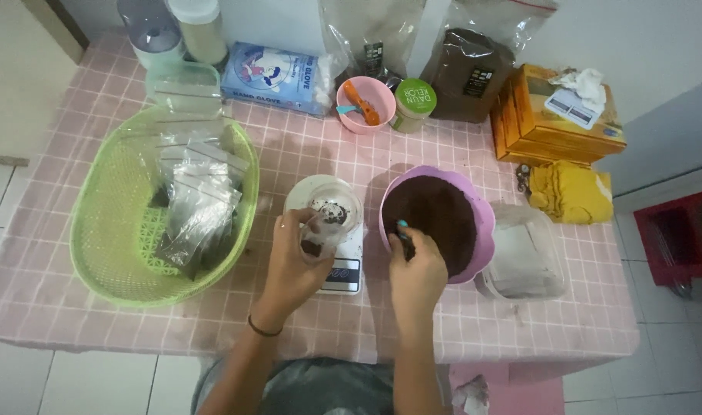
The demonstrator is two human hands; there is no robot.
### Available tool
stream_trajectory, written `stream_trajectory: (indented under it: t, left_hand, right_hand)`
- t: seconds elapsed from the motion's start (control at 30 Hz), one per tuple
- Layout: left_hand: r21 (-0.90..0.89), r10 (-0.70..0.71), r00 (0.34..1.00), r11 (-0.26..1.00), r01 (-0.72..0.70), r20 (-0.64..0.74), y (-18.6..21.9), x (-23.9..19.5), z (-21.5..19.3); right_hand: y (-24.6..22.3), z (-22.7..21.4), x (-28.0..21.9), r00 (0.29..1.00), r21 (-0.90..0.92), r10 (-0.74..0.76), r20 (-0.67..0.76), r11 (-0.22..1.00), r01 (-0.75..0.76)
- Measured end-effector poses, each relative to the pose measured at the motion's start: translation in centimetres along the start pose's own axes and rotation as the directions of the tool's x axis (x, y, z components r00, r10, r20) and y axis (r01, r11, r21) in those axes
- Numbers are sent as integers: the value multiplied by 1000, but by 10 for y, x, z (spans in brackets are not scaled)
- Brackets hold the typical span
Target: Weighing coffee grounds on a digital scale and filling small plastic bags for packaging.
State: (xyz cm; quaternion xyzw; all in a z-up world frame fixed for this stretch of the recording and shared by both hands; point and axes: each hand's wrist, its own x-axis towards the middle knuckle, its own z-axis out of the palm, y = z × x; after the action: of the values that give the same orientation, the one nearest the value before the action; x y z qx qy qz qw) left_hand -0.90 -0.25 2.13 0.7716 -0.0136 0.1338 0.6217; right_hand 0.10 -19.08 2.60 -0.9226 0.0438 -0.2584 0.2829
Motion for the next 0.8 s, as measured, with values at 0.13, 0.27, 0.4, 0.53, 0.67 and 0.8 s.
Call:
stream_trajectory:
  t: [0.13,0.27,0.4,0.53,0.67,0.8]
  left_hand:
    - [8,55,999,998,-55,2,-5,0,2]
    - [10,194,974,981,-196,115,-4,1,5]
    - [-151,228,946,969,-197,231,6,-6,4]
    - [-220,104,871,976,5,480,30,-7,-17]
    - [10,70,959,997,-76,274,28,-9,-16]
    - [171,-41,993,985,21,110,29,-10,-17]
  right_hand:
    - [-17,-15,-9,997,-101,42,-66,994,-49]
    - [-46,-27,-9,981,295,78,179,947,-129]
    - [-52,-14,-10,916,342,102,388,907,-246]
    - [-65,-34,-5,854,394,111,508,852,-345]
    - [-64,-41,-9,878,370,70,473,889,-270]
    - [-47,-48,-11,933,317,-109,344,948,-6]
